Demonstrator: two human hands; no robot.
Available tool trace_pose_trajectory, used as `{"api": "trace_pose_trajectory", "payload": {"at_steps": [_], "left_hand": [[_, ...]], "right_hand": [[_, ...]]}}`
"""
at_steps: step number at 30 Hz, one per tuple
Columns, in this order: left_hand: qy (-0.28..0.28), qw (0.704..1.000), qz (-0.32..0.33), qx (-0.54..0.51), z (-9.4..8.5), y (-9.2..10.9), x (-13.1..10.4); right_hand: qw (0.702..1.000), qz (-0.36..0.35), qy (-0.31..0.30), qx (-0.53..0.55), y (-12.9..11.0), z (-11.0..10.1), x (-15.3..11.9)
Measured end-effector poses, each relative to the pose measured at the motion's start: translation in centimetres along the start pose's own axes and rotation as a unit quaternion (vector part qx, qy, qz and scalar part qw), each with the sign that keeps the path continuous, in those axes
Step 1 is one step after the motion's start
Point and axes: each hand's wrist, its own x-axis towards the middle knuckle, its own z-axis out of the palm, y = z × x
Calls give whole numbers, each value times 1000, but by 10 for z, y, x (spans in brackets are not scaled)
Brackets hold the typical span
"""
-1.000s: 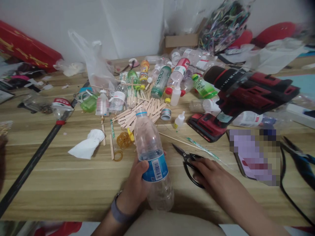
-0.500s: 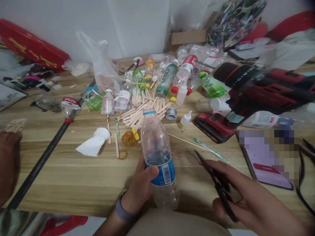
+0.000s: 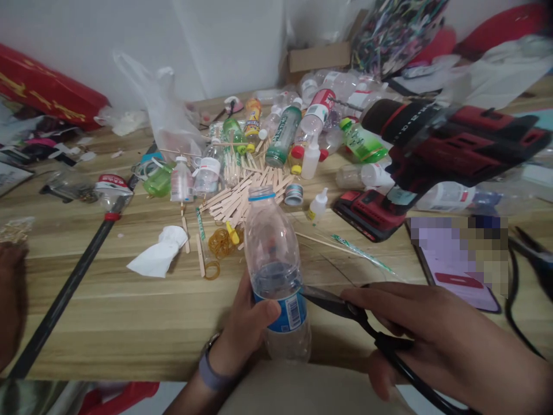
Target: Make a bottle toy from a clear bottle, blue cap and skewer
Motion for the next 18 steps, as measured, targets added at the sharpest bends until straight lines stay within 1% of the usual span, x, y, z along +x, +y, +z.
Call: {"api": "trace_pose_trajectory", "payload": {"at_steps": [5,8,10,14,16,18], "left_hand": [[-2,1000,0,10,-1,-2,1],[-7,1000,-5,9,1,-1,1],[-9,1000,-5,14,2,1,1],[-22,999,-24,-5,6,3,-1],[-29,999,-35,-25,6,2,-2],[-34,998,-31,-41,6,0,-3]], "right_hand": [[999,4,-1,-51,0,-10,1],[995,-13,8,-98,1,-13,2],[994,-32,8,-108,2,-16,3],[994,-57,-16,-91,4,-20,7],[997,-49,-36,-54,3,-20,10],[997,-33,-63,-1,0,-17,12]]}}
